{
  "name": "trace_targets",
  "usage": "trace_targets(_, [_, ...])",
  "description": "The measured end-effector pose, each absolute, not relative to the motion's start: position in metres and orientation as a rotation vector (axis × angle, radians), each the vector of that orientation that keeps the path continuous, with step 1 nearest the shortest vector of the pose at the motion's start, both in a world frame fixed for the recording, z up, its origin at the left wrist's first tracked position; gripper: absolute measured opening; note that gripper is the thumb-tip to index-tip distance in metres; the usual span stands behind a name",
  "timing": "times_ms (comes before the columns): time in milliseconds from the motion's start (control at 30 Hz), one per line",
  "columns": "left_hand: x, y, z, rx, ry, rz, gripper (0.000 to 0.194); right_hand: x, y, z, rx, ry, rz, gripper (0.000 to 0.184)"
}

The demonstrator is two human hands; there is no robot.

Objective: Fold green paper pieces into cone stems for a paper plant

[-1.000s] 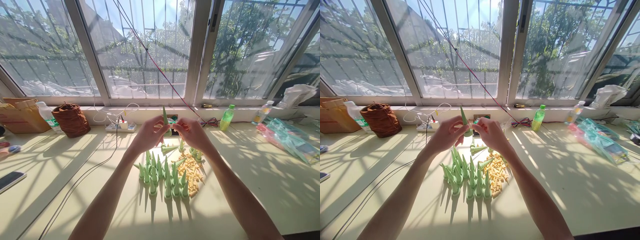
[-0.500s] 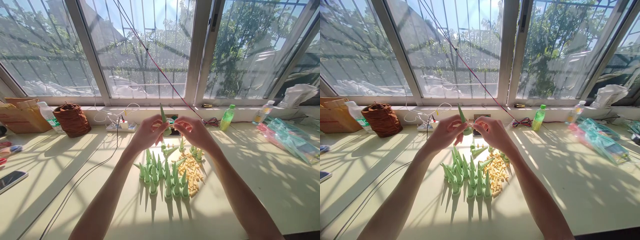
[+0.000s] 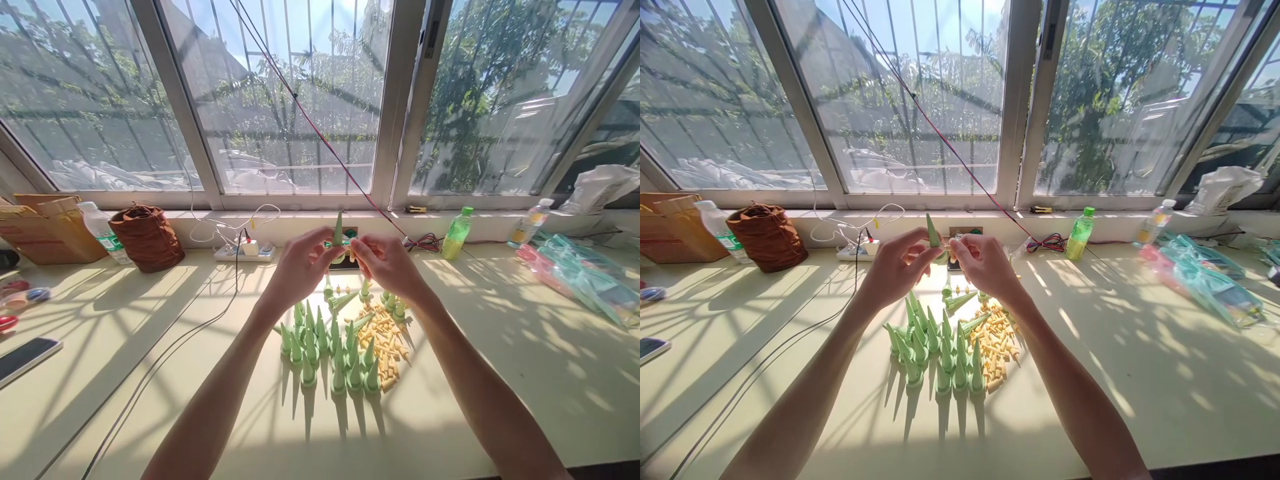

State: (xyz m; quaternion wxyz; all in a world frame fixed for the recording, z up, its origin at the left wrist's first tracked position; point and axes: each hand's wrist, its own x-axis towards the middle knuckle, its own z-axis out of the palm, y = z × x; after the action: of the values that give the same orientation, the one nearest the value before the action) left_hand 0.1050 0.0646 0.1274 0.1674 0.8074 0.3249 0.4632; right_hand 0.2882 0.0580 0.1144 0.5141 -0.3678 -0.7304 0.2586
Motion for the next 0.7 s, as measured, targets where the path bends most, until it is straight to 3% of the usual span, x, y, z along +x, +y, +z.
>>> trace_targets(167, [0.108,0.064,0.127,2.274,0.911,1.314,0.014,0.290,0.060,0.113,-0.836,-1.706,0.774,0.046])
trace_targets(700, [0.098,0.065,0.130,1.872,0.759,1.068,0.025,0.300,0.056,0.120,-0.789,-1.819,0.587,0.028])
